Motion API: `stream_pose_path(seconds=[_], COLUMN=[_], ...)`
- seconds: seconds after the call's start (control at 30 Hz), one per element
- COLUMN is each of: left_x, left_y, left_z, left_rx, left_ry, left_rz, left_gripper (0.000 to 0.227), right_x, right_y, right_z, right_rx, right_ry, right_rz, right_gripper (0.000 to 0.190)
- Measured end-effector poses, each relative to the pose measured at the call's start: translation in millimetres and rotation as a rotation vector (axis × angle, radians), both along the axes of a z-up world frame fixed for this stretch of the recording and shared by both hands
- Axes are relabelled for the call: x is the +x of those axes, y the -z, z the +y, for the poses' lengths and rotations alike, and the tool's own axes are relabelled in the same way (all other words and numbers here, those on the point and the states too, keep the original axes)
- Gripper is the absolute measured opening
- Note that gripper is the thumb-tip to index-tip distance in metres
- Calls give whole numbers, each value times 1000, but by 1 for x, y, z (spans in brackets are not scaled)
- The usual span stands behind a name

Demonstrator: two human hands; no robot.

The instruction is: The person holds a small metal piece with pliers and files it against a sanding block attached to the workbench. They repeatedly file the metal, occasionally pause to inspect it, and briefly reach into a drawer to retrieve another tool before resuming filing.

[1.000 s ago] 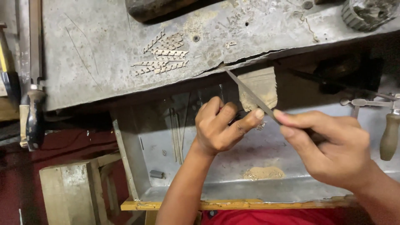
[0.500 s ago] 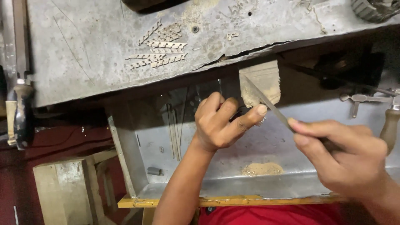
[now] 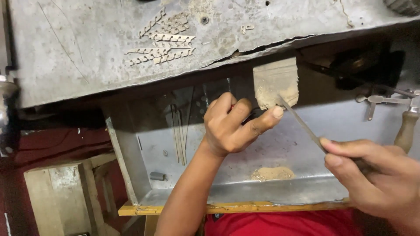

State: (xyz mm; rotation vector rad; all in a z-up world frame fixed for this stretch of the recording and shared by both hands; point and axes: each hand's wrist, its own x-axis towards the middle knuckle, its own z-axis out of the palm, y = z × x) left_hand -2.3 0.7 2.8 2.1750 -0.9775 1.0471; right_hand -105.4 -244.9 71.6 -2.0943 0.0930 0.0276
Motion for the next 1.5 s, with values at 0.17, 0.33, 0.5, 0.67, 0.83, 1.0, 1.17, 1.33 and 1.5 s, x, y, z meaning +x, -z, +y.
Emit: stream_pose_path(seconds=[0.17, 0.33, 0.5, 0.67, 0.83, 1.0, 1.17, 1.33, 1.5], left_x=[-3, -4, 1, -7, -12, -30, -50, -53, -52], left_y=[0, -2, -4, -3, -33, -42, -43, -51, -52], left_z=[1, -1, 1, 3, -4, -2, -10, -3, 0], left_rx=[8, -16, -4, 27, -48, -188, -568, -628, -639], left_ry=[5, 10, 7, 2, 29, 167, 449, 519, 592], left_rz=[24, 15, 20, 49, 102, 348, 864, 1062, 1155], left_gripper=[27, 28, 29, 35, 17, 29, 27, 28, 32], right_x=[49, 34, -4, 33, 62, 51, 63, 58, 56], right_y=[-16, -10, 6, -6, -31, -7, 2, 16, 29], right_z=[31, 15, -11, 19, 34, 27, 30, 28, 26], right_rx=[46, 97, 46, 29, -5, 268, 251, 464, 564], right_ry=[-138, -102, -24, -108, -222, 17, -287, -260, -244], right_rz=[-270, -193, -6, -255, -447, -208, -331, -228, -208], right_gripper=[21, 23, 23, 22, 22, 49, 29, 27, 19])
